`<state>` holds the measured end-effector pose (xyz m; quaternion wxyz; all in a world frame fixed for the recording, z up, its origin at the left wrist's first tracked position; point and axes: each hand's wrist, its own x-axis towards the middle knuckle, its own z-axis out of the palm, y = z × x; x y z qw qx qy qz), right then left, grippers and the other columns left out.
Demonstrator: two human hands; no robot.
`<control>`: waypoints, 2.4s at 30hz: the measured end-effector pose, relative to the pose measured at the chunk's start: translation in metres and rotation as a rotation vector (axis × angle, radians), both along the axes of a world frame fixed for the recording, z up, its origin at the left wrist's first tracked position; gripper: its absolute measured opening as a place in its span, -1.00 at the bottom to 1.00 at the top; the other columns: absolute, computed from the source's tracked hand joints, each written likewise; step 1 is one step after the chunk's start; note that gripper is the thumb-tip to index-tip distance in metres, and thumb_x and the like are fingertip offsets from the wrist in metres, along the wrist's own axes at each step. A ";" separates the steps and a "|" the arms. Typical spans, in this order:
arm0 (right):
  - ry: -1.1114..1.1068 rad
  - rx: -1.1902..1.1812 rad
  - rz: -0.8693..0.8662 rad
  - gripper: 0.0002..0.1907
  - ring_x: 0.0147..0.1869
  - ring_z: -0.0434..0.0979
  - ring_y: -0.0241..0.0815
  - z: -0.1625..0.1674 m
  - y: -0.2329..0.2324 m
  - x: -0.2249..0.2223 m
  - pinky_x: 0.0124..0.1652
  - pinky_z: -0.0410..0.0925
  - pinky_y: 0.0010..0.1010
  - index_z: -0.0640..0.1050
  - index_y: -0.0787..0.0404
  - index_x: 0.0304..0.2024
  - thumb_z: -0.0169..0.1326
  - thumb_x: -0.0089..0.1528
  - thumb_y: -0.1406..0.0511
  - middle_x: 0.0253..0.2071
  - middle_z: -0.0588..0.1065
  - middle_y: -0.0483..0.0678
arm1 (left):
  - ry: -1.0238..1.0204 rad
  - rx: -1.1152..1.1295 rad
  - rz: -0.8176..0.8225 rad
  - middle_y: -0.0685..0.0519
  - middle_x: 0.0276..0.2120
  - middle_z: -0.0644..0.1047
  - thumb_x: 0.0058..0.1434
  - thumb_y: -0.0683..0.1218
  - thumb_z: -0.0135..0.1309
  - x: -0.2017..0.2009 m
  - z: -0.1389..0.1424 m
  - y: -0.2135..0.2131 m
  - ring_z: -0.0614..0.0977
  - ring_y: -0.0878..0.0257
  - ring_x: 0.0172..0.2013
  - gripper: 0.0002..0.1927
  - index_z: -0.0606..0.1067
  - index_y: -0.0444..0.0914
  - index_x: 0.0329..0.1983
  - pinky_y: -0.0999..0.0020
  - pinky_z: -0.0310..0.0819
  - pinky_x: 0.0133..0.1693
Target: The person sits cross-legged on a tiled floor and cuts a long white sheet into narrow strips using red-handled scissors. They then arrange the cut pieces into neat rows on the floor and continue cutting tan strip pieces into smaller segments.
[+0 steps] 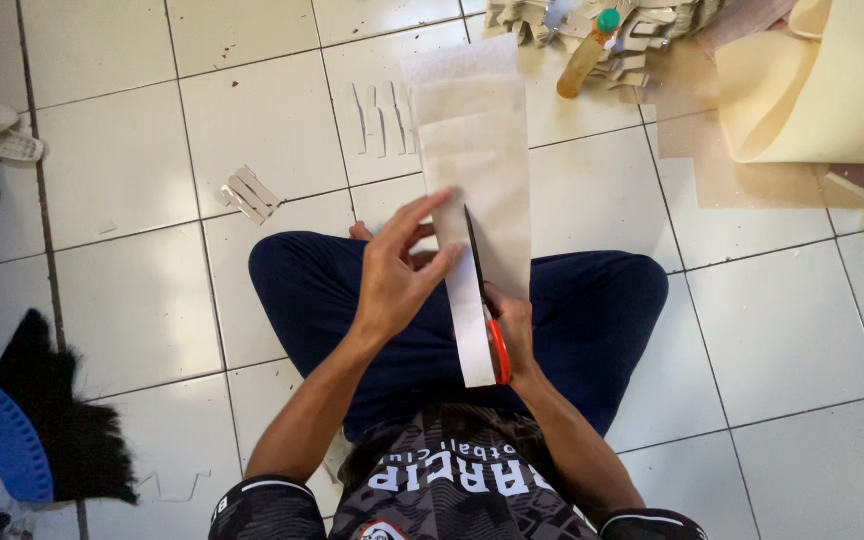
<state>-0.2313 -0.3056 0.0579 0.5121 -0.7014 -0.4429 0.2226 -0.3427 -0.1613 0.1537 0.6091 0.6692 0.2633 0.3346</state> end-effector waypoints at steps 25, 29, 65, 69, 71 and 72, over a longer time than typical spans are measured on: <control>0.065 -0.056 -0.029 -0.82 -0.45 0.51 -0.37 0.008 0.006 0.000 -0.42 0.38 -0.47 0.62 0.38 -0.20 0.19 0.18 0.39 -0.50 0.57 0.02 | -0.013 0.094 0.054 -0.05 0.29 0.44 0.27 -0.29 0.23 0.006 0.010 0.012 0.65 0.19 0.10 -0.46 0.43 -0.22 0.32 0.39 0.68 -0.04; 0.166 0.010 -0.008 -0.78 -0.34 0.53 -0.41 0.010 0.010 0.004 -0.34 0.42 -0.52 0.59 0.38 -0.10 0.14 0.21 0.42 -0.40 0.59 -0.02 | 0.034 0.115 0.046 -0.04 0.25 0.47 0.25 -0.28 0.22 0.008 0.010 0.005 0.68 0.19 0.07 -0.48 0.46 -0.20 0.29 0.41 0.67 -0.08; 0.087 0.065 -0.093 -0.75 -0.39 0.52 -0.36 0.026 0.006 0.021 -0.38 0.39 -0.47 0.58 0.38 -0.12 0.04 0.25 0.32 -0.43 0.57 -0.06 | -0.010 0.088 -0.087 -0.10 0.26 0.47 0.26 -0.22 0.22 0.016 0.017 -0.024 0.67 0.18 0.07 -0.54 0.50 -0.18 0.24 0.38 0.67 -0.05; 0.171 0.052 -0.165 -0.72 -0.40 0.49 -0.36 -0.003 0.003 0.022 -0.41 0.36 -0.46 0.59 0.35 -0.21 0.03 0.38 0.24 -0.46 0.54 -0.09 | 0.002 0.041 -0.107 -0.11 0.25 0.48 0.28 -0.23 0.19 0.020 -0.010 -0.023 0.68 0.19 0.01 -0.56 0.51 -0.18 0.25 0.39 0.73 -0.04; 0.346 -0.031 -0.225 -0.70 -0.50 0.40 -0.36 -0.025 0.000 0.026 -0.49 0.27 -0.46 0.59 0.29 -0.18 0.04 0.38 0.17 -0.52 0.46 -0.12 | -0.010 0.027 -0.091 -0.12 0.26 0.46 0.29 -0.24 0.16 0.025 -0.035 -0.018 0.70 0.21 -0.01 -0.57 0.52 -0.19 0.24 0.39 0.70 -0.05; 0.486 -0.093 -0.263 -0.70 -0.58 0.31 -0.35 -0.038 0.007 0.032 -0.57 0.18 -0.45 0.60 0.24 -0.14 0.07 0.34 0.13 -0.58 0.39 -0.13 | -0.023 0.039 -0.031 -0.13 0.23 0.51 0.29 -0.26 0.12 0.029 -0.050 -0.008 0.68 0.22 -0.03 -0.57 0.52 -0.21 0.24 0.41 0.67 -0.06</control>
